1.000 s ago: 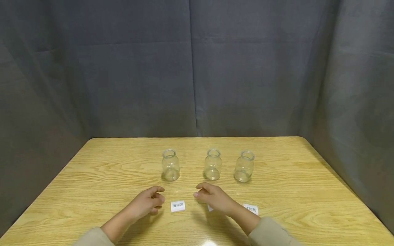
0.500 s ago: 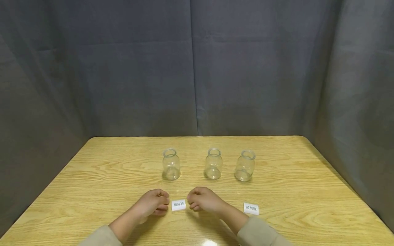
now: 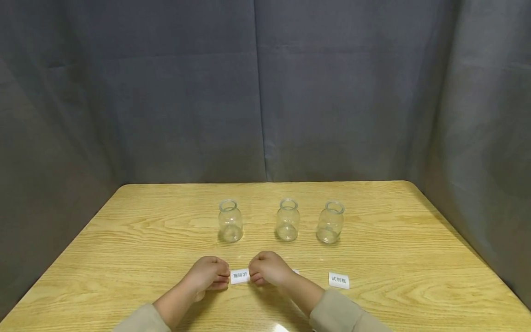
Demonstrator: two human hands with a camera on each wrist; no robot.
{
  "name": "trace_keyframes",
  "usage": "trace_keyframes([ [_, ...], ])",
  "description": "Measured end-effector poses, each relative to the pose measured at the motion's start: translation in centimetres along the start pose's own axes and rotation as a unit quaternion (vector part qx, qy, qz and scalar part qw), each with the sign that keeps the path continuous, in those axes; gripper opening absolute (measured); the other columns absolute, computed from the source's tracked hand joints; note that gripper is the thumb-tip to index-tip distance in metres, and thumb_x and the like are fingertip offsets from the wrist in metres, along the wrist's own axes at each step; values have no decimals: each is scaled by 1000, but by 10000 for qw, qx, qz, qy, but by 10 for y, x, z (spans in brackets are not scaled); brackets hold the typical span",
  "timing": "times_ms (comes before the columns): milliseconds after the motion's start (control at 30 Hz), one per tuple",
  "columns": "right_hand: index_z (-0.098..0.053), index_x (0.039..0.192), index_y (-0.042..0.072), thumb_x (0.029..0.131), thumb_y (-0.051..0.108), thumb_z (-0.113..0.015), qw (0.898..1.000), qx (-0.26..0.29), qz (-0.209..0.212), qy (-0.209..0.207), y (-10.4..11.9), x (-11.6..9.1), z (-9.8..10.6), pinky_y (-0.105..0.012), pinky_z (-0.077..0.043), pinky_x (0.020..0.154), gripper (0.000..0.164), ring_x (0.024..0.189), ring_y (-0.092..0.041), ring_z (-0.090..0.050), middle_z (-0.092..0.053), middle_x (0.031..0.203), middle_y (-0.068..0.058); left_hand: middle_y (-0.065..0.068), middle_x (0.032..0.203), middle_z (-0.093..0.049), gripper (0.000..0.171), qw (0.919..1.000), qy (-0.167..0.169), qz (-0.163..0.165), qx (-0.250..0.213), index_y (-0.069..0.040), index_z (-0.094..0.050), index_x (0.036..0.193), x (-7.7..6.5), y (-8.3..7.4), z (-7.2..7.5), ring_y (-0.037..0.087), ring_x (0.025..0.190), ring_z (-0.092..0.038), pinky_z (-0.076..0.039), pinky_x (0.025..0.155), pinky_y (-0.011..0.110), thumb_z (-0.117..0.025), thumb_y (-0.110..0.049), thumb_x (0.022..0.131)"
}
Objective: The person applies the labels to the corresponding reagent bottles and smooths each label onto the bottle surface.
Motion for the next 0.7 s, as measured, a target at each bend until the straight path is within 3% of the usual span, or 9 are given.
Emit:
trace_keyframes([
  [167, -50, 88, -9, 78, 0, -51, 9994, -54, -129, -308, -3, 2, 1, -28, -50, 58, 14, 64, -19, -54, -54, 76, -15, 16, 81, -52, 24, 9998, -41, 65, -177, 17, -46, 99, 1, 2, -1, 17, 68, -53, -50, 64, 27, -49, 3, 79],
  [400, -48, 93, -13, 71, -13, -52, 9987, 233, -34, -454, -6, 6, 0, -30, -51, 59, 23, 63, -22, -56, -52, 77, -16, 15, 81, -52, 25, 9993, 112, 95, -356, 16, -46, 99, 4, 5, -8, 16, 68, -53, -50, 66, 27, -48, 1, 79],
  [700, -51, 90, -9, 70, -14, -53, 9992, 112, -2, -376, -4, 8, -1, -29, -50, 59, 20, 65, -20, -54, -50, 78, -13, 15, 88, -52, 31, 9985, 506, -199, 57, 12, -44, 107, 5, 0, -11, 20, 72, -54, -50, 67, 31, -50, -5, 82],
])
Point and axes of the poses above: each hand's wrist, its own x-axis towards the middle knuckle, its own z-axis out of the back of the hand, y = z × x, the point moved 10 cm from there along x, towards the middle knuckle
